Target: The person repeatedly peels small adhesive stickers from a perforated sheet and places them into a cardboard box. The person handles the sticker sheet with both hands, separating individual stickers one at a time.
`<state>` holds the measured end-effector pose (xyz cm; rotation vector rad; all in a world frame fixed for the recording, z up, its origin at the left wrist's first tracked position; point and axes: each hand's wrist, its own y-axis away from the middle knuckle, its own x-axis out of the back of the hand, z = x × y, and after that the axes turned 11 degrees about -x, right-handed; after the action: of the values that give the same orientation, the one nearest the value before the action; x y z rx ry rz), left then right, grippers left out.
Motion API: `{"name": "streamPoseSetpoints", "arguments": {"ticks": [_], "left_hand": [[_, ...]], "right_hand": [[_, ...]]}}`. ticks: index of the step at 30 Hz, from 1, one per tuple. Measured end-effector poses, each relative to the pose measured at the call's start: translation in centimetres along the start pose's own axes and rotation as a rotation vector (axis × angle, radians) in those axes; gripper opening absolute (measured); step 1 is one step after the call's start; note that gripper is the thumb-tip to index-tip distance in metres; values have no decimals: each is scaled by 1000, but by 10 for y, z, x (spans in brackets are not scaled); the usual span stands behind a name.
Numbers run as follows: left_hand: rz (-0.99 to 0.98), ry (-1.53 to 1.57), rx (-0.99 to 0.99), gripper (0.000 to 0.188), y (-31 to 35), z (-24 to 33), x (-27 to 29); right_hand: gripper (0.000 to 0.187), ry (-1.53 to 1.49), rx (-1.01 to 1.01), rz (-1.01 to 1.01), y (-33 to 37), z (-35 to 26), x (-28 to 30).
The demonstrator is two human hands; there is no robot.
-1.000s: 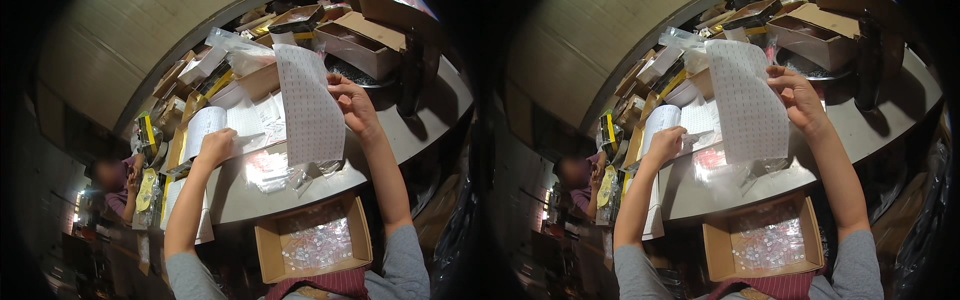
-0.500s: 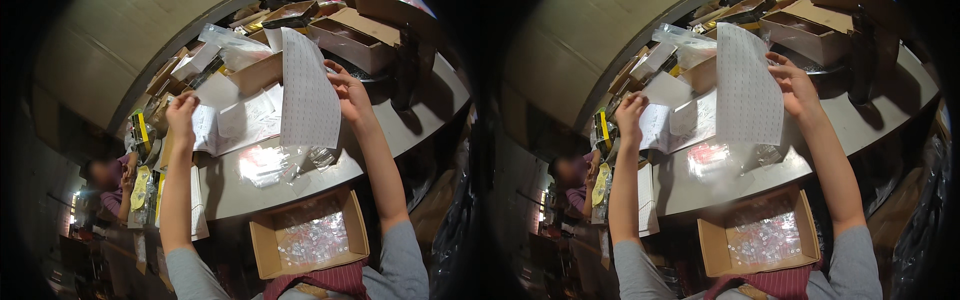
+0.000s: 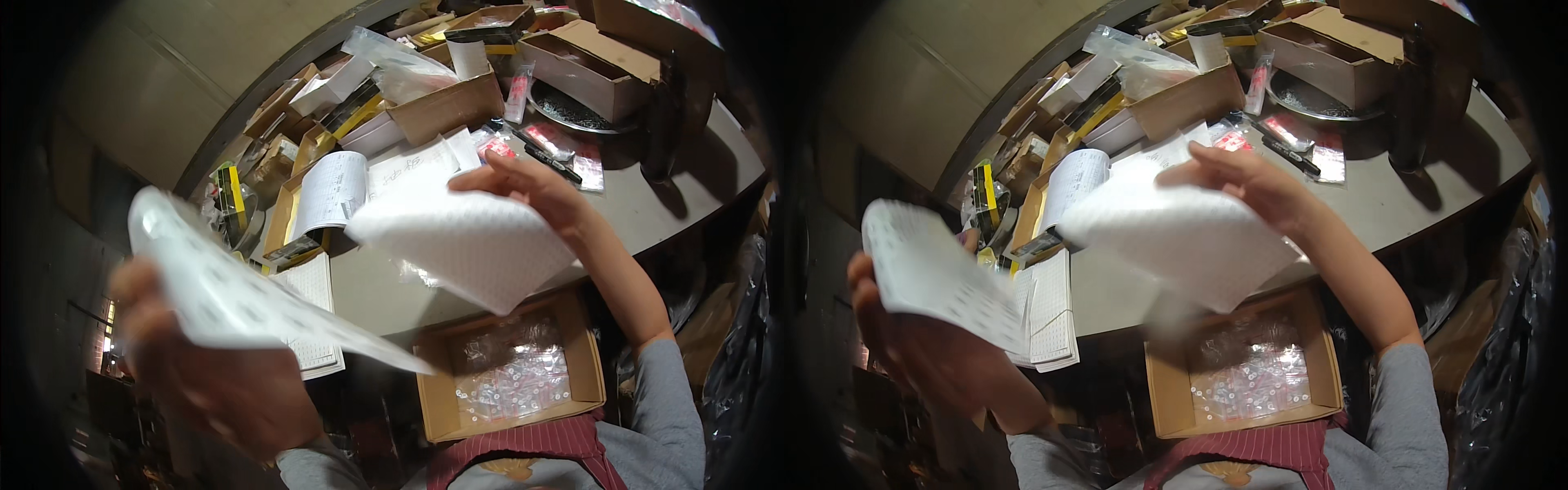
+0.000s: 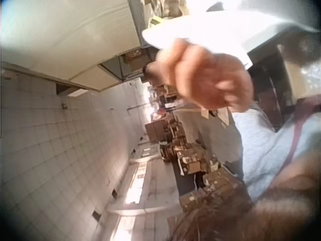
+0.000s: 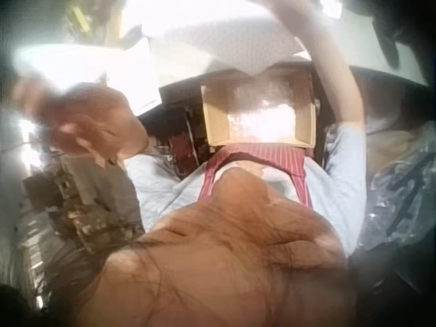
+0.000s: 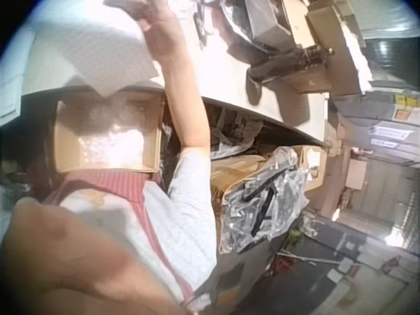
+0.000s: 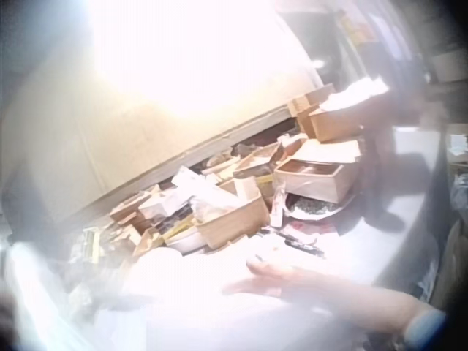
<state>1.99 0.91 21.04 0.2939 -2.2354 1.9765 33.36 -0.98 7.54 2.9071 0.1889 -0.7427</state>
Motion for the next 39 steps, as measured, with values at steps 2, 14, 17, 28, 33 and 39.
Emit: {"name": "streamPoseSetpoints", "arguments": {"ticks": [2,14,17,28,33,39], "left_hand": [[35,-55,-132,43,18,12,0],[-368,198,156,36,75,67,43],[-91,-69,141,42,91,67,71],[30,160,478,32,97,61,106],[38,126,419,35,89,77,56],[91,358,-4,24,105,90,16]], "right_hand": [[85,277,175,-3,5,6,-44],[40,84,5,-241,17,12,-72],[38,72,142,-150,8,18,-71],[38,516,334,657,-26,-54,123],[40,1092,655,559,-2,-23,86],[59,341,-494,-506,64,83,-76]]}}
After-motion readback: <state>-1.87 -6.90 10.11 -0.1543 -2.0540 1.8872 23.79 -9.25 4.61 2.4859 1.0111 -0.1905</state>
